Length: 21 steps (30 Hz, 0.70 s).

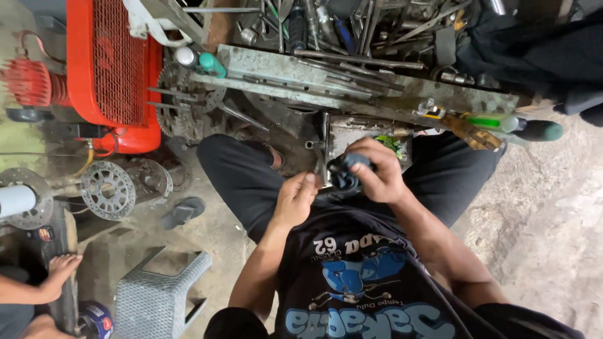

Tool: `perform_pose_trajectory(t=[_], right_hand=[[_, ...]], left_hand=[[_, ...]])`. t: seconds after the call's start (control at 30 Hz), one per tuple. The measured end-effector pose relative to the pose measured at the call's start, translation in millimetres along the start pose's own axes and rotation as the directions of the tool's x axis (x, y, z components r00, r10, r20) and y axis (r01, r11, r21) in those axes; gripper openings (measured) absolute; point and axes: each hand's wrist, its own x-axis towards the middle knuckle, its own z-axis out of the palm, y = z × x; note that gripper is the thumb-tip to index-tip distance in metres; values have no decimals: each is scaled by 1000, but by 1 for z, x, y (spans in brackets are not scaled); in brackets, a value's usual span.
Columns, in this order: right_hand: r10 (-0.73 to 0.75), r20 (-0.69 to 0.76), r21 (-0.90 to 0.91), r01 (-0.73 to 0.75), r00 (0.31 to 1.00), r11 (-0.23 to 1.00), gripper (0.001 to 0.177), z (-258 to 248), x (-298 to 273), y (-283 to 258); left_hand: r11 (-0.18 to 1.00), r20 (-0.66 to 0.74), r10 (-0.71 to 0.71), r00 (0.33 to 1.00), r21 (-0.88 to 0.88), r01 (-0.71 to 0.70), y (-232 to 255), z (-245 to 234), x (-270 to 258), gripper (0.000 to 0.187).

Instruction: The person sits on the floor and wipes a metal tool with a dark cloth. They repeatedly clean the tool, then place it on a nearby metal rack filled with other tools. The person picks up another tool from the rack and continues wiping it with the cloth.

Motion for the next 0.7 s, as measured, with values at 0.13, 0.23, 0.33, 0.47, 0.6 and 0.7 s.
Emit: perform_pose_trajectory(t=[0.13, 0.23, 0.33, 0.47, 0.6, 0.7], right_hand=[[-15, -16, 81, 17, 1000, 997, 32, -2, 19, -35], [-55, 35, 163, 48, 998, 985, 22, 1, 20, -39], [66, 68, 143, -75, 995, 987, 19, -1, 27, -35], [47, 91, 34, -50, 995, 998, 18, -2, 28, -47], [-3, 50, 85, -1, 999, 996, 16, 2, 26, -52], [170, -112, -74, -179, 979, 981, 19, 5, 38, -32]], left_hand=[[909, -27, 335, 942, 271, -316, 34, 7, -2, 38], [918, -33, 297, 954, 285, -276, 42, 11, -3, 33], [845, 106, 338, 935, 403, -351, 54, 8, -5, 31], [869, 82, 329, 941, 364, -336, 71, 8, -2, 29], [923, 187, 256, 948, 242, -297, 48, 4, 0, 29], [901, 334, 246, 910, 266, -342, 68, 0, -5, 28]])
